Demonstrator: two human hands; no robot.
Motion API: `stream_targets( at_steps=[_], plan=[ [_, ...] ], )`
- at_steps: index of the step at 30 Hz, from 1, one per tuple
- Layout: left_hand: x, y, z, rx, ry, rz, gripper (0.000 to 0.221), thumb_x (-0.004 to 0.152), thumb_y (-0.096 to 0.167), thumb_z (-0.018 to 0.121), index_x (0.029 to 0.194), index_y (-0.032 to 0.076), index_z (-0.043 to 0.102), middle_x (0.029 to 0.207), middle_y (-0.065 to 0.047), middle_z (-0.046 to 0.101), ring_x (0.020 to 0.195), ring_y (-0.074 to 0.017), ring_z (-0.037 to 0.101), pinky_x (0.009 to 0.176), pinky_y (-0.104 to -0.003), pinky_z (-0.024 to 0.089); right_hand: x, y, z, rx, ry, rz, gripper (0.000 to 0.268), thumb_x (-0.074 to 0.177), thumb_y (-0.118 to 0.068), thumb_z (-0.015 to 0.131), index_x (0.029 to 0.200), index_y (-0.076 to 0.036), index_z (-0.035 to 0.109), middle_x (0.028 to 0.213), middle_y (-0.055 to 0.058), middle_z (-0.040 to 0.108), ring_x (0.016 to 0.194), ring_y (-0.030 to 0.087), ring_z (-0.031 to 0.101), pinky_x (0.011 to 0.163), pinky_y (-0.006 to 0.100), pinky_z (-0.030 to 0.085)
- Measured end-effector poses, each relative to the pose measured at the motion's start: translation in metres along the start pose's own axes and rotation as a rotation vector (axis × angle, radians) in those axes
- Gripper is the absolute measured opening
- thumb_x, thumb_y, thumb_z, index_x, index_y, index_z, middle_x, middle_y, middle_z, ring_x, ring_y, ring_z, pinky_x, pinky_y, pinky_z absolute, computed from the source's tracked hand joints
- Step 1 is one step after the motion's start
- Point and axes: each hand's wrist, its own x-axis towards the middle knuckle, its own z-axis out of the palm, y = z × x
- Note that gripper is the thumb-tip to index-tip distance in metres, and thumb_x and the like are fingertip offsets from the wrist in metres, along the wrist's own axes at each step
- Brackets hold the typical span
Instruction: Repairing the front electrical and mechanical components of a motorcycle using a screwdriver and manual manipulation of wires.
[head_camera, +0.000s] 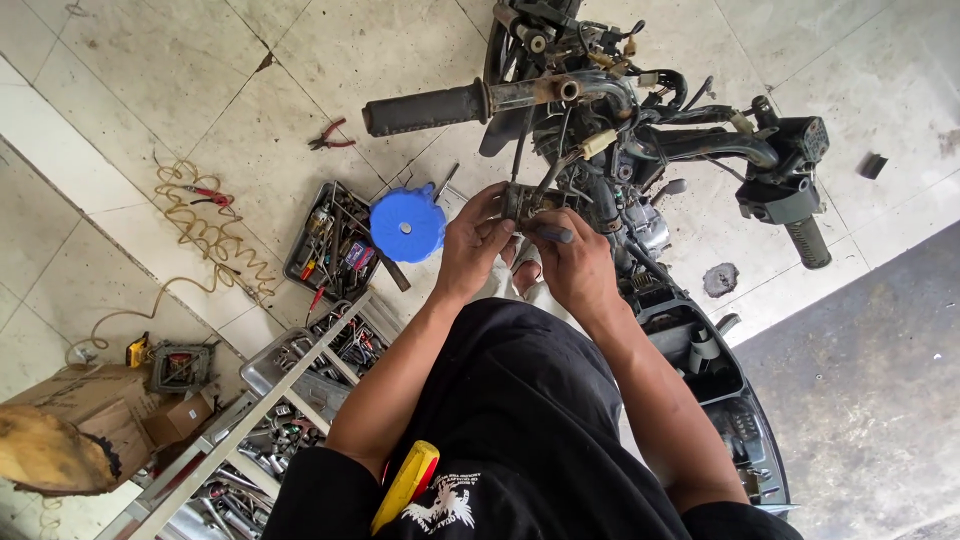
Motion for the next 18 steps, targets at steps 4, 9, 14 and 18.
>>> stream_targets(
  at_steps=[4, 9, 14, 18],
  plan=[
    [0.0, -0.003, 0.0, 0.018, 0.002, 0.011, 0.054, 0.098, 0.016, 0.072, 0.144, -0.001, 0.05, 0.127, -0.027, 0.064, 0.103, -0.0297, 0.072, 0.061, -0.03, 0.062, 0.006, -0.013, -0.005, -0.016, 0.012, -0.005, 0.005, 0.097, -0.005, 0.071, 0.101, -0.008, 0.069, 0.087, 0.008, 0.069, 0.078, 0.035, 0.072, 0.068, 0.04, 0.059],
    [0.001, -0.003, 0.001, 0.015, -0.004, 0.009, 0.055, 0.099, 0.017, 0.071, 0.146, 0.0, 0.05, 0.127, -0.028, 0.063, 0.103, -0.0313, 0.073, 0.053, -0.027, 0.06, 0.007, -0.013, -0.007, -0.006, 0.048, 0.014, 0.008, 0.095, -0.003, 0.073, 0.099, -0.009, 0.071, 0.087, 0.006, 0.071, 0.077, 0.032, 0.073, 0.068, 0.036, 0.059],
    [0.0, 0.004, 0.003, 0.077, -0.026, 0.034, 0.054, 0.099, 0.02, 0.07, 0.147, 0.003, 0.05, 0.129, -0.025, 0.063, 0.111, -0.0318, 0.069, 0.078, -0.038, 0.063, 0.012, -0.019, -0.01, 0.04, 0.127, 0.027, 0.011, 0.089, -0.003, 0.08, 0.093, -0.009, 0.072, 0.081, 0.008, 0.072, 0.077, 0.036, 0.073, 0.066, 0.039, 0.058],
    [0.0, 0.006, 0.004, 0.089, -0.04, 0.043, 0.057, 0.096, 0.011, 0.07, 0.147, 0.003, 0.048, 0.128, -0.024, 0.063, 0.111, -0.0304, 0.069, 0.081, -0.037, 0.064, 0.017, -0.021, -0.009, 0.115, 0.17, 0.031, 0.013, 0.086, -0.001, 0.083, 0.088, -0.009, 0.072, 0.081, 0.007, 0.074, 0.077, 0.033, 0.075, 0.068, 0.036, 0.058]
  ],
)
